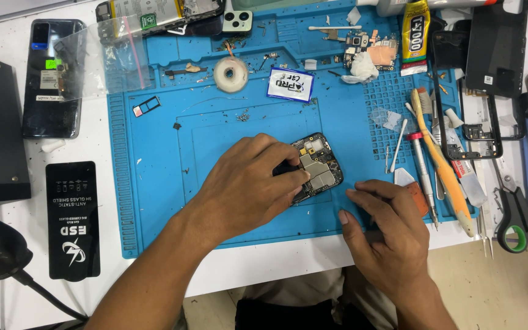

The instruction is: Repairing a mobile phone by carefully aligning and connecting internal components on a repair bench

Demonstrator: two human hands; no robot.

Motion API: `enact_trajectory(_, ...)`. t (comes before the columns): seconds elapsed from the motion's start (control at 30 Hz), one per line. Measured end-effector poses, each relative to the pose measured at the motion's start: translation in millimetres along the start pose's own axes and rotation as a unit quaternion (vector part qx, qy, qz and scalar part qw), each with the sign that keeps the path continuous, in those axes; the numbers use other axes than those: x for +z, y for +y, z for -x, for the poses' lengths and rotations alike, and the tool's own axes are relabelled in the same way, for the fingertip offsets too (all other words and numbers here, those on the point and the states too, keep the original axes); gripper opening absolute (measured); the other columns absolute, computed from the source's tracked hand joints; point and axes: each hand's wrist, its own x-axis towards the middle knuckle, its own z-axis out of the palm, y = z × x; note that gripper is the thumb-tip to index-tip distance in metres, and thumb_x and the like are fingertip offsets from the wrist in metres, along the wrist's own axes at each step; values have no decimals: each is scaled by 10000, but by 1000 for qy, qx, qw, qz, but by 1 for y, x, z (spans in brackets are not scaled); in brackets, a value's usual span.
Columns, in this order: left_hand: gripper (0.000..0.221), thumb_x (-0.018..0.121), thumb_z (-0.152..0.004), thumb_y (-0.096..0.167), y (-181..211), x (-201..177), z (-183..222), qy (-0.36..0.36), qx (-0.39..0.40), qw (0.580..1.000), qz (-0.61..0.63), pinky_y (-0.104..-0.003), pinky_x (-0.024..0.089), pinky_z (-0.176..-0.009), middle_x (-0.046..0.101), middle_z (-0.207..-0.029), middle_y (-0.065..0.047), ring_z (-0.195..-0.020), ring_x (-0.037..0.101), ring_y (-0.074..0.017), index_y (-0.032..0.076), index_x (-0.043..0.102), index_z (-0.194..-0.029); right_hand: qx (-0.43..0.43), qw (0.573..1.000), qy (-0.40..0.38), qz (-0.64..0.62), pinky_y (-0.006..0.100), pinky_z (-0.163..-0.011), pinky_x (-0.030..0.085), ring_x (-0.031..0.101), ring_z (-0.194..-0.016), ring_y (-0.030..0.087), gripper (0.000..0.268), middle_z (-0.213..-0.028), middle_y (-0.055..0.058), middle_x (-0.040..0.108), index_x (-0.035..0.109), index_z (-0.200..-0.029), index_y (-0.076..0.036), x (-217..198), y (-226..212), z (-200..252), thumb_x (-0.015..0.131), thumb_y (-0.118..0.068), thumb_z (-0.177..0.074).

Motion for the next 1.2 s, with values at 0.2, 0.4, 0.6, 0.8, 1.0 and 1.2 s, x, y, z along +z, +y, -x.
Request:
enact_trajectory(0.2, 195, 848, -865, 109, 1, -2, -1, -1, 1, 1000, 1, -413, 496, -650, 628, -1096, -58, -918, 566, -277, 128, 725, -1015, 1, 1000, -5, 5, 409, -921, 589, 687, -1060, 353, 275, -1172, 242, 647, 689, -1143, 57, 0, 0, 0, 715, -117, -931)
enact_trajectory(0.4, 205, 854, -861, 109, 0, 0, 0, 1, 0, 1000, -1, -411, 495, -644, 632, -1096, -54, -930, 573, -273, 133, 725, -1019, -2, 1000, -4, 3, 413, -938, 586, 684, -1074, 353, 283, -1174, 246, 646, 684, -1146, 58, 0, 0, 0, 716, -124, -932)
enact_trajectory(0.6, 191, 845, -876, 123, 0, -1, 0, -1, -1, 1000, 5, -413, 502, -646, 635, -1099, -59, -929, 575, -279, 131, 740, -1035, -3, 1000, -3, 8, 410, -938, 585, 686, -1063, 350, 275, -1175, 245, 651, 690, -1140, 57, 0, 0, 0, 719, -120, -931)
enact_trajectory(0.8, 276, 822, -880, 121, 2, -4, -1, -17, -13, 1000, 20, -413, 513, -685, 639, -1104, -81, -951, 575, -288, 95, 677, -1113, -4, 1000, 2, 4, 407, -939, 591, 689, -1064, 348, 271, -1175, 244, 647, 693, -1138, 52, 1, 2, 1, 723, -116, -927)
enact_trajectory(1.0, 251, 808, -887, 138, 2, -3, -1, -21, -20, 999, 19, -416, 515, -680, 627, -1110, -62, -965, 571, -277, 113, 691, -1108, 1, 1000, -7, 4, 411, -939, 590, 684, -1073, 348, 284, -1184, 238, 644, 687, -1152, 45, -1, 1, 1, 715, -133, -933)
enact_trajectory(1.2, 236, 797, -896, 148, 2, -4, -1, -24, -19, 999, 12, -423, 517, -694, 622, -1109, -58, -968, 568, -278, 119, 689, -1103, -5, 1000, -1, -5, 409, -943, 585, 684, -1068, 352, 271, -1168, 248, 644, 681, -1140, 64, 0, -1, -1, 707, -113, -936)
